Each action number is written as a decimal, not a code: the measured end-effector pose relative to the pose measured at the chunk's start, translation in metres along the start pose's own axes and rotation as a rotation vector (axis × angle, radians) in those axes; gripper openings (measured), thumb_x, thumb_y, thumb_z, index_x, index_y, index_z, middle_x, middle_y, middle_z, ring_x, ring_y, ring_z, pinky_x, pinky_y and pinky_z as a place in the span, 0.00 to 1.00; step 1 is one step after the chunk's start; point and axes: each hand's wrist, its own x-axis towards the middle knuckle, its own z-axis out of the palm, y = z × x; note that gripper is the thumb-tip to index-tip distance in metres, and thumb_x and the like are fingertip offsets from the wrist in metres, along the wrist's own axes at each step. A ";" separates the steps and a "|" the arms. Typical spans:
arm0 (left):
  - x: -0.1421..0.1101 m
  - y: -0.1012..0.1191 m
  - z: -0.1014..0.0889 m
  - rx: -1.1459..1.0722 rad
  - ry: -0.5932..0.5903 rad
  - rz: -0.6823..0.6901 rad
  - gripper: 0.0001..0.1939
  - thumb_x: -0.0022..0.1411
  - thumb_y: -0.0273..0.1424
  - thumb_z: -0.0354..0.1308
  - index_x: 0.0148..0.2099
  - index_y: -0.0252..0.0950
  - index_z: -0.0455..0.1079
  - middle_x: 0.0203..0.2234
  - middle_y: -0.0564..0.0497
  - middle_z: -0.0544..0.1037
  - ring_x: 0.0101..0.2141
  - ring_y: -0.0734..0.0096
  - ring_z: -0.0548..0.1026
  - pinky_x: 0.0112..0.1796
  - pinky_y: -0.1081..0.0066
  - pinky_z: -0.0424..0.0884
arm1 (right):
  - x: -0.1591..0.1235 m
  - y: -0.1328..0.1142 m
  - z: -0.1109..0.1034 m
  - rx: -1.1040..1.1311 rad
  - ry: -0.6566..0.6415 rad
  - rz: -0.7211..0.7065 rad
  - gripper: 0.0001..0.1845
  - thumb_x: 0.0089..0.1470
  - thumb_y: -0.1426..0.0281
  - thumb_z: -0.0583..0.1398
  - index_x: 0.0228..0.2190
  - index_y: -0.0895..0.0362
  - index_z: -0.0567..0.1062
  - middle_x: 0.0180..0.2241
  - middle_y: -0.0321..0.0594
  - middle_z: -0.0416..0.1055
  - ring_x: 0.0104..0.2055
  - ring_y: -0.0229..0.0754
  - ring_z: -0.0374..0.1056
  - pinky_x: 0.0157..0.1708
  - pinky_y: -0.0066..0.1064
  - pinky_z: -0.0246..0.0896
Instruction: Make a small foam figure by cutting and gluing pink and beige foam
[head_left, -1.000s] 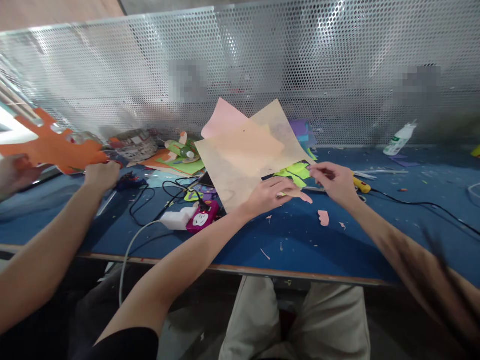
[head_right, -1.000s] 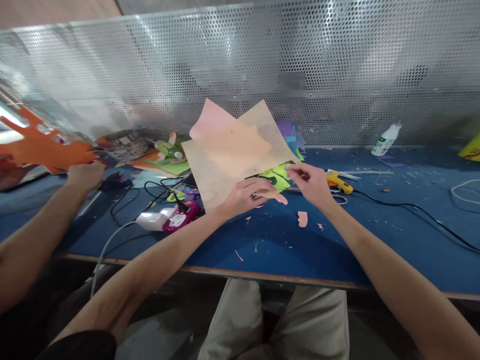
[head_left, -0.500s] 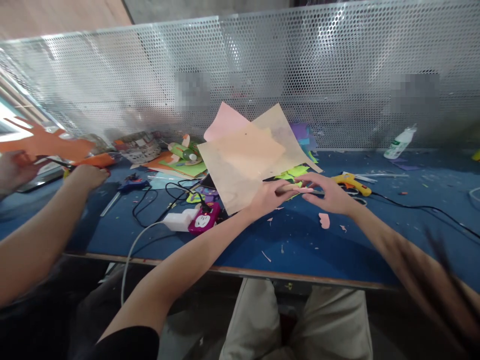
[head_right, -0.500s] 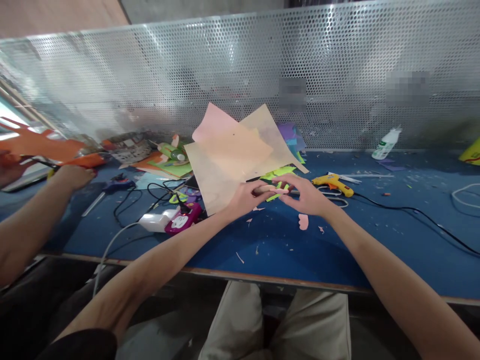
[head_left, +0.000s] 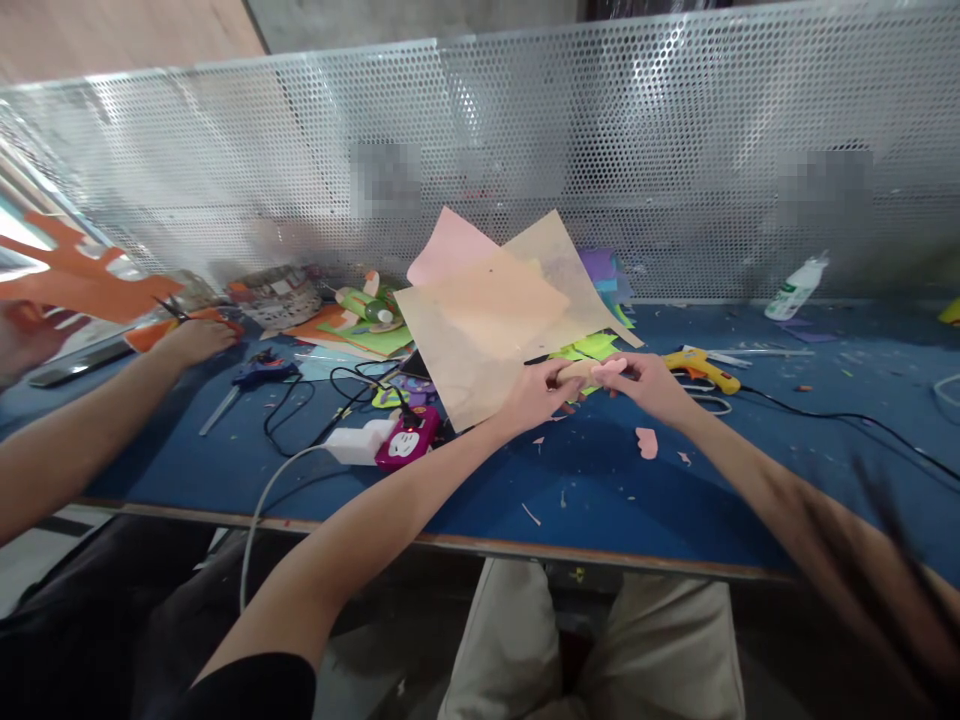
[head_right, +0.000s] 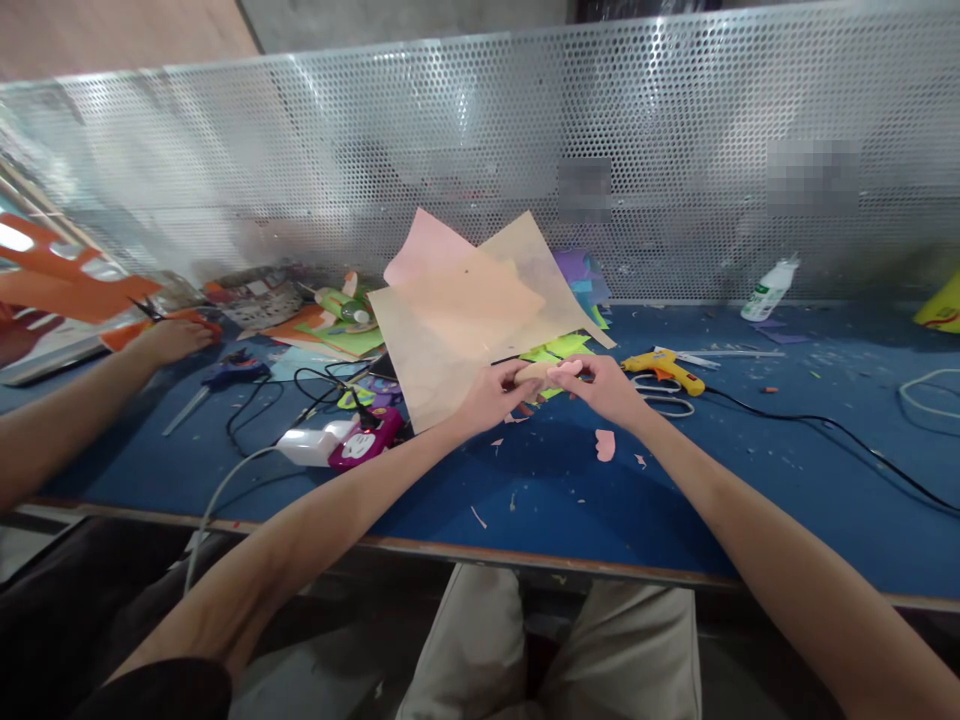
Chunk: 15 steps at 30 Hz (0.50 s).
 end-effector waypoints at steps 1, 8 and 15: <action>0.000 0.000 0.000 0.010 -0.004 0.001 0.18 0.68 0.39 0.58 0.54 0.33 0.72 0.36 0.45 0.82 0.35 0.67 0.82 0.29 0.70 0.81 | 0.000 0.001 0.000 0.000 0.000 -0.003 0.18 0.54 0.53 0.65 0.33 0.55 0.81 0.29 0.38 0.78 0.27 0.41 0.70 0.28 0.32 0.64; 0.003 -0.007 0.001 -0.008 0.000 -0.011 0.19 0.65 0.41 0.61 0.53 0.34 0.72 0.34 0.47 0.81 0.30 0.72 0.80 0.28 0.72 0.78 | -0.001 0.001 0.003 0.024 0.034 0.006 0.19 0.53 0.52 0.66 0.30 0.57 0.80 0.22 0.35 0.72 0.26 0.40 0.65 0.26 0.31 0.59; 0.003 -0.003 0.000 0.003 -0.053 -0.069 0.19 0.60 0.44 0.67 0.47 0.35 0.76 0.29 0.47 0.81 0.27 0.71 0.78 0.25 0.71 0.73 | 0.005 0.008 0.001 0.236 0.208 0.030 0.17 0.48 0.54 0.69 0.26 0.56 0.78 0.22 0.34 0.70 0.26 0.39 0.64 0.27 0.32 0.63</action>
